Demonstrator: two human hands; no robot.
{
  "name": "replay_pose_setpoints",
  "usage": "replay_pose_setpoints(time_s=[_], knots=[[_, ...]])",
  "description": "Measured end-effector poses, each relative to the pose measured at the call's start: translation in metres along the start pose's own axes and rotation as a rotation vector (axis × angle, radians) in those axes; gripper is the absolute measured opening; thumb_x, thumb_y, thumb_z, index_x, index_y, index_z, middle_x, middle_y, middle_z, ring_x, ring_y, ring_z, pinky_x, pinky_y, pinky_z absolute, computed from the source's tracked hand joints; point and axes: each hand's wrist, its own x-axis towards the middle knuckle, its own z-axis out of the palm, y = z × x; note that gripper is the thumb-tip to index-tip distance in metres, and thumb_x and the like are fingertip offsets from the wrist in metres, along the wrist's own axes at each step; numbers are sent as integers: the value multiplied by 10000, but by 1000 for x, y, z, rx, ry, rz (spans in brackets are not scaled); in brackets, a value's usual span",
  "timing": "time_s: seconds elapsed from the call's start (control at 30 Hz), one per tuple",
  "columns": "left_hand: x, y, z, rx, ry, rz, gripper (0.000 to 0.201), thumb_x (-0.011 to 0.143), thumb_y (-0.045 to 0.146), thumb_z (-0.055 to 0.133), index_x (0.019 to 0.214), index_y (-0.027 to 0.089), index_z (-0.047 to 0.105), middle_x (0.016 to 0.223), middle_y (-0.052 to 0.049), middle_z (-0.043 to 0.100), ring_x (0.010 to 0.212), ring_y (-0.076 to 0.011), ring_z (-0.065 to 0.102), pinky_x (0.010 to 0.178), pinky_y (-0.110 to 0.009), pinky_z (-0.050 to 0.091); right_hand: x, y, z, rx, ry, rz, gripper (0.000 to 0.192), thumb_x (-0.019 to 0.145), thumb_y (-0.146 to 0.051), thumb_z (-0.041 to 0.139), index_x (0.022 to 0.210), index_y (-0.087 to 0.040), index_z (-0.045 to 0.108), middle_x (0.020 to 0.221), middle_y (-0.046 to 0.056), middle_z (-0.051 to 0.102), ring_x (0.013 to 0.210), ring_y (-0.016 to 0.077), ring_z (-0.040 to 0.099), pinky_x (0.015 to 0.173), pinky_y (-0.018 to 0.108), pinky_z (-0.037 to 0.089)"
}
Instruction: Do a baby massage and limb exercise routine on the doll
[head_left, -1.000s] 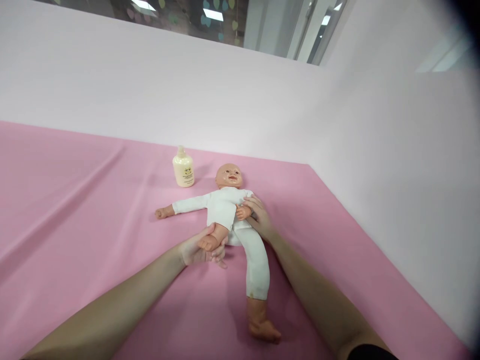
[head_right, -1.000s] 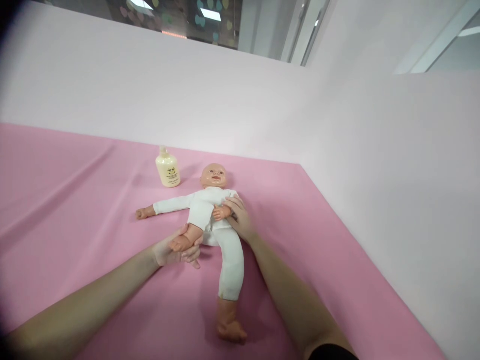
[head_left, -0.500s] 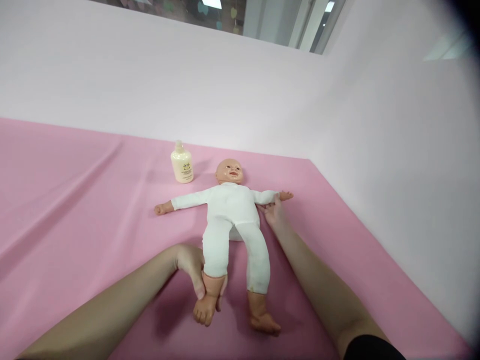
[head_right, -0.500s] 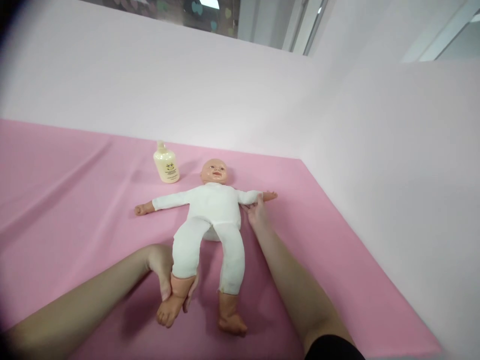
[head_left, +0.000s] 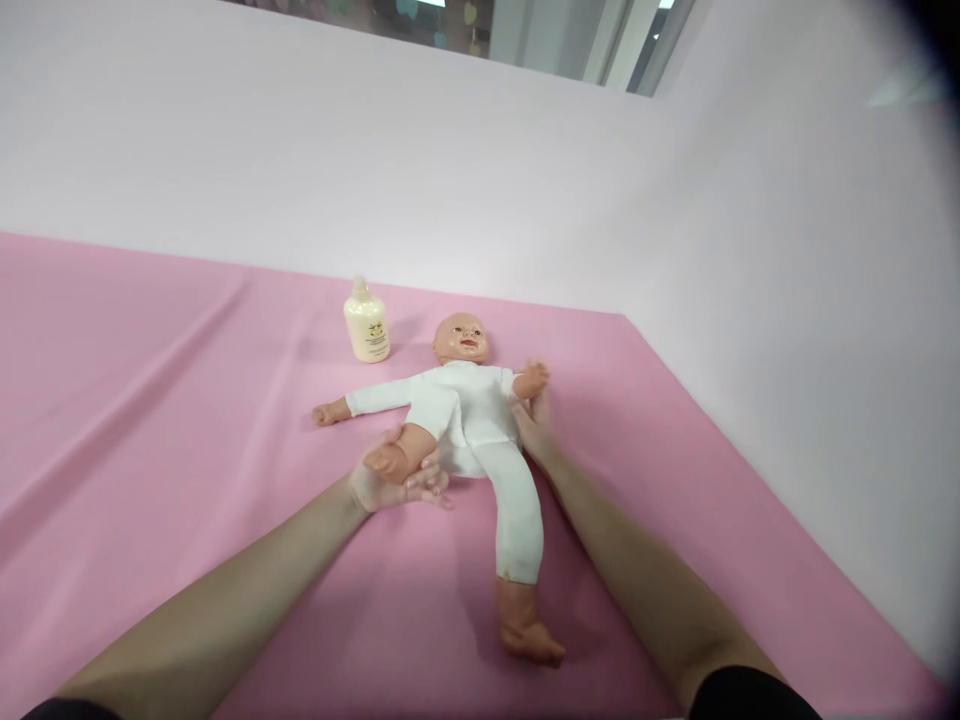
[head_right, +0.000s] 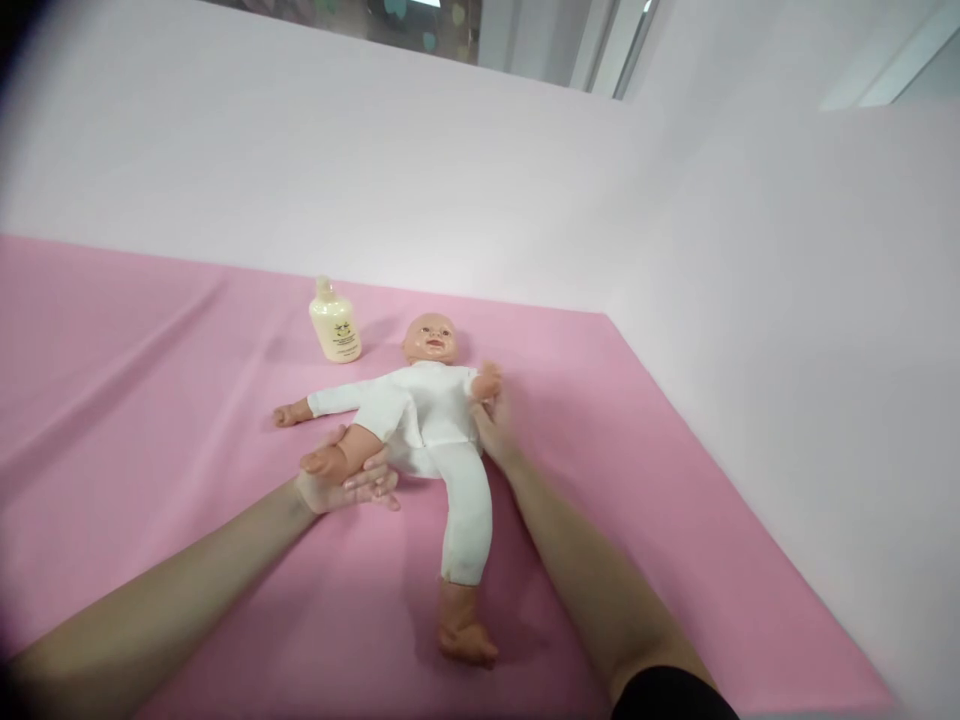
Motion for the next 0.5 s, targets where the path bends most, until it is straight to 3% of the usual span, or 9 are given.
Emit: replay_pose_setpoints(time_s=[0.1,0.2,0.4,0.5], knots=[[4,5,9,-16,-23,110,452,735,607,562,690,160,514,473,22,421,671,-190,536,811,-401,497,-2,-7,0,-200,-195,-156,453,869,-424,545,1285,-250,511,1407,87,462,1400,272,310,1161,509,269],[8,5,11,-11,53,131,429,749,576,570,694,153,528,489,18,438,678,-185,544,825,-373,490,-1,-12,-3,-371,-295,-228,370,877,-388,523,1217,-254,579,1412,80,455,1421,291,254,1158,537,260],[13,1,6,97,159,103,459,744,595,573,708,138,580,525,-3,505,683,-193,563,900,-404,454,-1,-12,-6,-407,-326,-235,356,879,-357,521,1216,-264,587,1412,67,460,1421,280,255,1153,529,278],[12,1,3,121,140,101,480,760,615,549,714,138,579,544,-6,510,691,-192,564,915,-406,439,-2,-7,-4,-302,-269,-203,372,857,-380,568,1213,-271,583,1391,59,487,1411,266,283,1168,512,255]])
